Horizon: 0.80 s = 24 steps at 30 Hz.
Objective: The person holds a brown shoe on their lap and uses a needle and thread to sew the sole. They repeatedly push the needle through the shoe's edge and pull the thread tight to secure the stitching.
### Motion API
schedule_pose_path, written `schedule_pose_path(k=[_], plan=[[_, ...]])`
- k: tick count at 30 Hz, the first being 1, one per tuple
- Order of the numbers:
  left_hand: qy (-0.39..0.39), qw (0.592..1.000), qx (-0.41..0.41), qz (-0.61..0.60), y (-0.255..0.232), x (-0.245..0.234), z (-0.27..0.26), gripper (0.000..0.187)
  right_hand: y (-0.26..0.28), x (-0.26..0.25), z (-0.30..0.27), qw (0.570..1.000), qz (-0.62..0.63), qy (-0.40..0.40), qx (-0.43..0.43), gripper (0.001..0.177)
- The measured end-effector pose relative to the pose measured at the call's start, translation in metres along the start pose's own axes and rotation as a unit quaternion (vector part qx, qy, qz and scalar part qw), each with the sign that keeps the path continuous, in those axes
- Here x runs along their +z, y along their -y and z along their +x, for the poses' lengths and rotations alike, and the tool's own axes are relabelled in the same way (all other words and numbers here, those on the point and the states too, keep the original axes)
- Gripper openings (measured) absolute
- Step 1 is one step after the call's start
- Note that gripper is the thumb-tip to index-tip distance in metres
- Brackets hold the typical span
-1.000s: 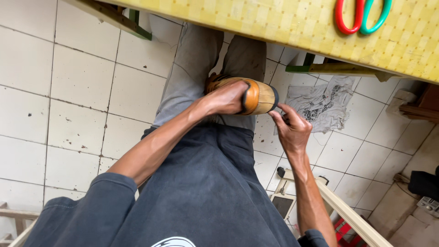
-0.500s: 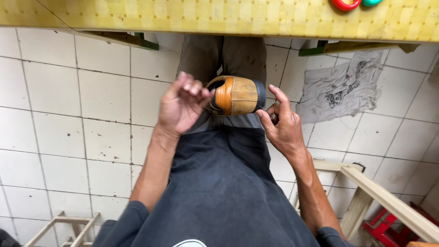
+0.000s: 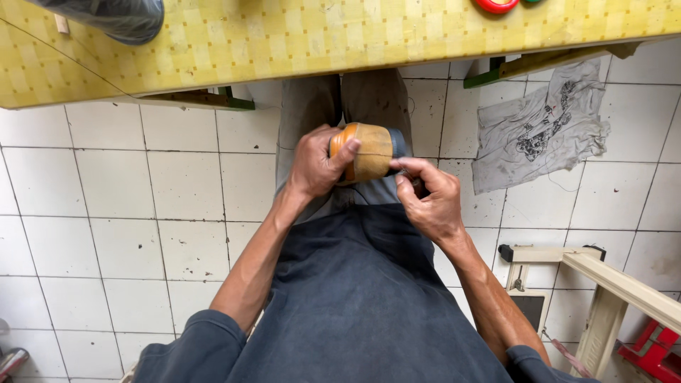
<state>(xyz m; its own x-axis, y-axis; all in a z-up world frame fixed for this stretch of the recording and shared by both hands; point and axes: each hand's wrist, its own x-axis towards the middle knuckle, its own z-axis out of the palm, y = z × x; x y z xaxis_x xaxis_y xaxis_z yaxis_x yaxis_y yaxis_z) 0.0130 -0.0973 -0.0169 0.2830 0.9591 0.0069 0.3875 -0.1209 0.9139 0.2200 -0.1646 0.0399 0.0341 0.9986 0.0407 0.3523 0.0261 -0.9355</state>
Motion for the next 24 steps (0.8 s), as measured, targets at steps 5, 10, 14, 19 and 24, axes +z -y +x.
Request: schedule_pose_path(k=[5, 10, 14, 19, 24], plan=[[-0.011, 0.994, -0.043, -0.100, -0.003, -0.003, 0.005, 0.045, 0.045, -0.033, 0.006, 1.000, -0.011, -0.005, 0.003, 0.017], [-0.020, 0.981, -0.100, -0.168, -0.002, -0.007, 0.001, 0.047, 0.054, -0.041, 0.019, 0.996, -0.014, 0.076, 0.042, 0.020], [-0.119, 0.954, -0.135, -0.241, 0.000, -0.008, 0.008, 0.041, 0.057, -0.029, 0.028, 0.992, 0.023, 0.097, 0.076, 0.031], [-0.156, 0.929, -0.193, -0.274, -0.013, -0.013, 0.007, 0.039, 0.038, -0.025, 0.012, 0.984, -0.093, 0.124, 0.088, 0.036], [-0.125, 0.926, -0.229, -0.272, -0.028, -0.023, 0.011, 0.038, -0.007, -0.037, -0.034, 0.970, -0.174, 0.092, 0.140, 0.019]])
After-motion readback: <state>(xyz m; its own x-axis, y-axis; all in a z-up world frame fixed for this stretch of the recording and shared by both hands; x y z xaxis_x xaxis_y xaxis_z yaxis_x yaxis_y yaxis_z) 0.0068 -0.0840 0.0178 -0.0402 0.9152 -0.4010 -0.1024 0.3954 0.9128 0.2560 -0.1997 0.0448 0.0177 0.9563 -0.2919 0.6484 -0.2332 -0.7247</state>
